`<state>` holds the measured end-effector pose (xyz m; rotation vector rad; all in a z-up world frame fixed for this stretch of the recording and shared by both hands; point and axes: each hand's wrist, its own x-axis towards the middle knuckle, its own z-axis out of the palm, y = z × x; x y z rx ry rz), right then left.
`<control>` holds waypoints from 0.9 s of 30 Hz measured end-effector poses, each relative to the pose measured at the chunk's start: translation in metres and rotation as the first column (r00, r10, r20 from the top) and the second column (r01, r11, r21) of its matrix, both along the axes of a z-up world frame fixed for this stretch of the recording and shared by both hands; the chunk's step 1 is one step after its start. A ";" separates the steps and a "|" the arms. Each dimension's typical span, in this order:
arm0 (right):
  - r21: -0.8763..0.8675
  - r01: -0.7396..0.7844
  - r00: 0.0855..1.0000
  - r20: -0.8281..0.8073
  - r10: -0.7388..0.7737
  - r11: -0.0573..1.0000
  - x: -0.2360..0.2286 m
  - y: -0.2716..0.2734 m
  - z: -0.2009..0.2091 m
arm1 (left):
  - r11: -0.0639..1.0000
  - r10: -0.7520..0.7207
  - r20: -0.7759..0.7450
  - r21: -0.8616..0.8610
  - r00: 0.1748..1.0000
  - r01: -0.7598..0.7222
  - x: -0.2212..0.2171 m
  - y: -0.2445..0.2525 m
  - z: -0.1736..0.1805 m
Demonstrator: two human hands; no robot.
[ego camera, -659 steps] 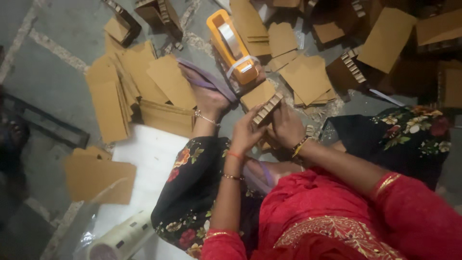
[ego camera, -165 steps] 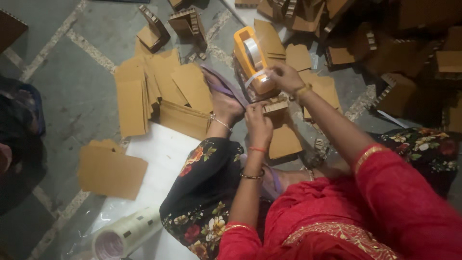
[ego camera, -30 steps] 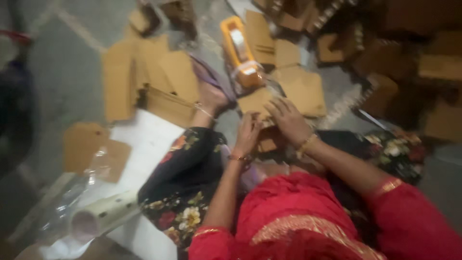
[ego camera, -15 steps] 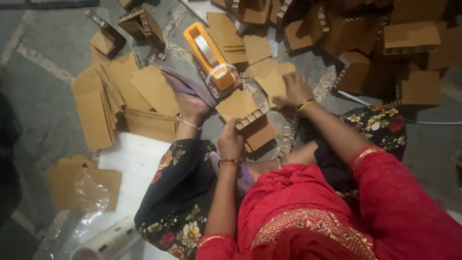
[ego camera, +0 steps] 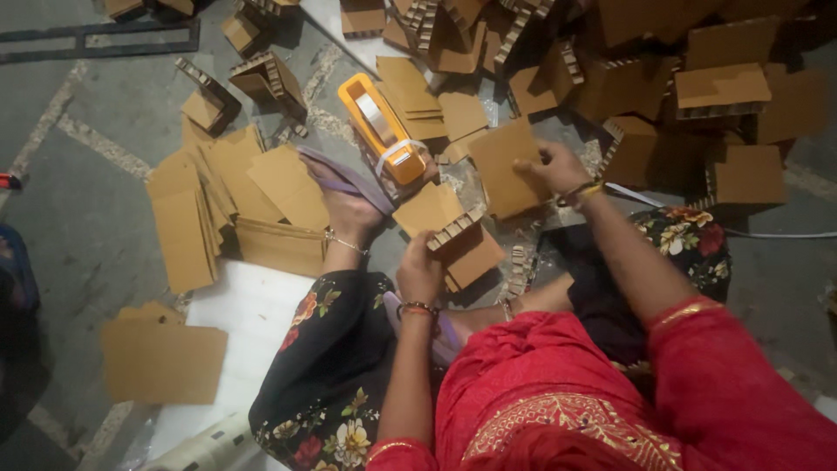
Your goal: The person sits on the floor and assembles small cardboard boxes by folding the flaps and securing them with clear adhesive tape. They repeatedly pick up flat cardboard pieces, fold them into box shapes, and use a tape dispenser to seal the edges.
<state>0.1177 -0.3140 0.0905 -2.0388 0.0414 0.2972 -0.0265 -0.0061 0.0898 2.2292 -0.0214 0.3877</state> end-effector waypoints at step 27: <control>-0.010 -0.266 0.948 0.177 0.264 0.964 -0.059 0.099 -0.029 | 0.622 -0.273 -0.252 -0.782 0.928 -0.029 0.022 0.030 -0.068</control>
